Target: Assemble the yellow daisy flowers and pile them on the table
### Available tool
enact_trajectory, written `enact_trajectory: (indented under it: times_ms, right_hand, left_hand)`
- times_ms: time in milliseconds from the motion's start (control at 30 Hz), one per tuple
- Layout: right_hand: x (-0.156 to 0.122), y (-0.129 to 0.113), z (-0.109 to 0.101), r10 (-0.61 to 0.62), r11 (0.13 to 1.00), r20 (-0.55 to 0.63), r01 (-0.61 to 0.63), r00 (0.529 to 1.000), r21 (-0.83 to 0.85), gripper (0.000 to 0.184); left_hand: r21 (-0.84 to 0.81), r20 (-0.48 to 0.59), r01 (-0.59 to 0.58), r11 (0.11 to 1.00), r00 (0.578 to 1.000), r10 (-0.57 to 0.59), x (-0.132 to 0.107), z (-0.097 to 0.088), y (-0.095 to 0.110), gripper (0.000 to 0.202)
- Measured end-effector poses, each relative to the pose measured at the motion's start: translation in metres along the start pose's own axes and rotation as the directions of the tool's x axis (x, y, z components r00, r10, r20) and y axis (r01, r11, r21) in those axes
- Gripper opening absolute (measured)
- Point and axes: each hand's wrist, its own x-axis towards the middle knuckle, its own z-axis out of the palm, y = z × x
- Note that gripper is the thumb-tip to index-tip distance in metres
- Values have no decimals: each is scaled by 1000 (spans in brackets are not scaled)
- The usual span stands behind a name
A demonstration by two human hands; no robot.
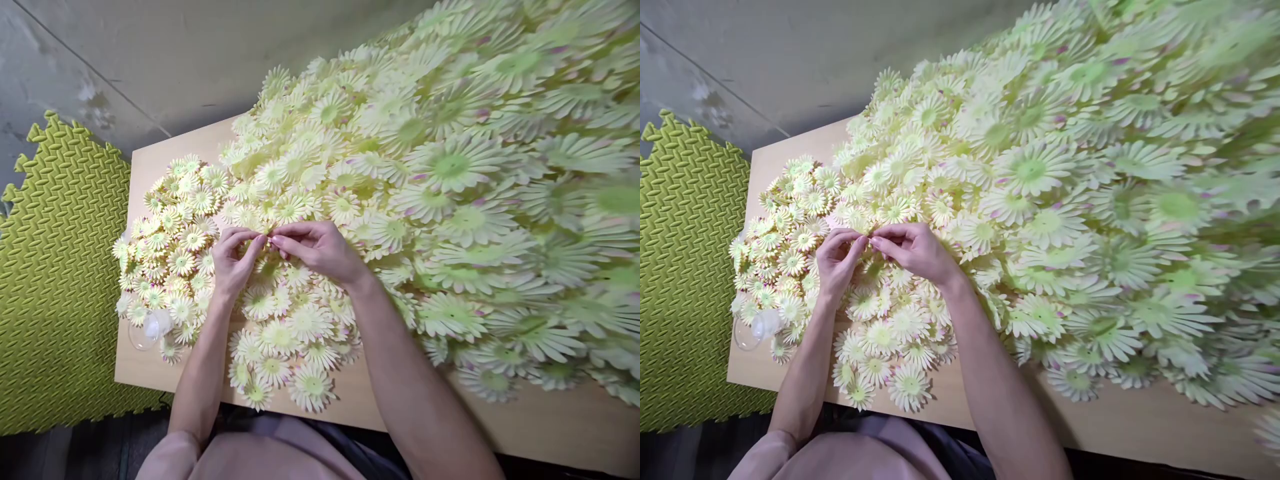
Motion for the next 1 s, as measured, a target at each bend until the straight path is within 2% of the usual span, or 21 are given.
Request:
enact_trajectory:
  times_ms: [133,367,667,767,867,933,1000]
  right_hand:
    - [-1,-3,-2,26,1000,23,-25,999,-10,27]
    - [-2,-3,-2,-1,999,49,3,999,-47,28]
    - [2,0,0,-28,996,-131,15,991,-92,17]
    - [5,3,-3,-46,998,-241,33,969,-60,15]
    - [7,5,-5,-38,999,-329,27,943,-39,15]
    - [6,4,-4,-25,999,-317,11,948,-43,16]
    - [5,2,-1,-5,999,-251,-6,968,-42,19]
  left_hand:
    - [-6,-5,-3,1000,1000,3,0,0,-1,11]
    - [12,-13,-19,1000,1000,19,0,0,1,10]
    - [-14,-19,2,1000,1000,-2,0,1,2,13]
    - [-54,-116,40,998,992,-46,1,-1,-3,15]
    - [-92,-244,63,994,966,-83,2,-3,-6,15]
    - [-75,-260,52,996,963,-70,2,-3,-6,12]
    - [-32,-200,11,999,980,-17,2,-2,-4,11]
